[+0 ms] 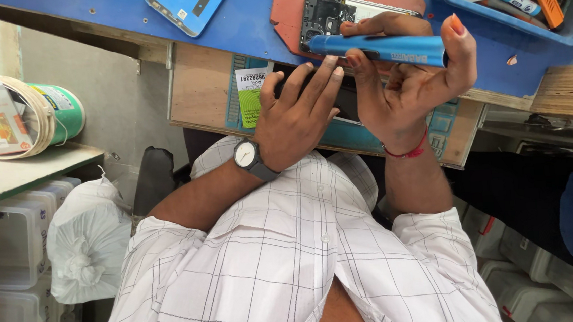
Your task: The person repairs a smartphone at a workbench. They handle a disassembled phone with its battery exposed, test a phone by powering its screen, then use a blue screwdriver to unscrew and work on the phone's internal components, repositioning the device repeatedly while loosening screws.
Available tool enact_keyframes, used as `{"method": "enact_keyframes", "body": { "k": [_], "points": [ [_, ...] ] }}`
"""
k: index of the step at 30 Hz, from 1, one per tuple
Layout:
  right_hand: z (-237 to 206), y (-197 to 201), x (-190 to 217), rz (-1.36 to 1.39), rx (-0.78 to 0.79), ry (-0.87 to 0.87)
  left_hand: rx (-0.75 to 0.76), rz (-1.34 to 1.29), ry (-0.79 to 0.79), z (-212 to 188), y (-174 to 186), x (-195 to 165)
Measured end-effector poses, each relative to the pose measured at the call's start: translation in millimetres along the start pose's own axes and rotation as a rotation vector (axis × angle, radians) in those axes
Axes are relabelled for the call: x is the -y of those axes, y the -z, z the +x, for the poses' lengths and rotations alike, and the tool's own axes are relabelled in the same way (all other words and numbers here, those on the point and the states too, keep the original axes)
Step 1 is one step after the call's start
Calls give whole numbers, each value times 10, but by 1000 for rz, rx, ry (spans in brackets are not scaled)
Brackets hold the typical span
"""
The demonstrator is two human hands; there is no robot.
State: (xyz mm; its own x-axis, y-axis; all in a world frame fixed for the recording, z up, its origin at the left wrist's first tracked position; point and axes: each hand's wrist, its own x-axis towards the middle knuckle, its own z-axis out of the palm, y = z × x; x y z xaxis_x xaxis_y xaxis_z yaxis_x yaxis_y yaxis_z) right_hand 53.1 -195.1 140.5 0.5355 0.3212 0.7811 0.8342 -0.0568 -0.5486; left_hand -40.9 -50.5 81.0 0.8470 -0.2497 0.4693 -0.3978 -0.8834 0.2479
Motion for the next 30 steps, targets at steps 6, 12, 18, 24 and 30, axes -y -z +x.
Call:
{"method": "enact_keyframes", "body": {
  "k": [6, 12, 18, 24, 30],
  "points": [
    [44, 29, 72, -1, 24, -35, -15, -9, -8, 13, 10, 32],
    [142, 16, 125, 7, 127, -62, -25, -45, -5, 33, 41, 33],
    [203, 40, 84, -36, 56, 11, -84, -274, 24, 22, 111, 91],
    [20, 191, 277, 449, -470, -638, -157, -1524, 537, -1, 168, 298],
    [-129, 189, 289, 595, -598, -644, -148, -2061, 578, 39, 148, 281]
  ]
}}
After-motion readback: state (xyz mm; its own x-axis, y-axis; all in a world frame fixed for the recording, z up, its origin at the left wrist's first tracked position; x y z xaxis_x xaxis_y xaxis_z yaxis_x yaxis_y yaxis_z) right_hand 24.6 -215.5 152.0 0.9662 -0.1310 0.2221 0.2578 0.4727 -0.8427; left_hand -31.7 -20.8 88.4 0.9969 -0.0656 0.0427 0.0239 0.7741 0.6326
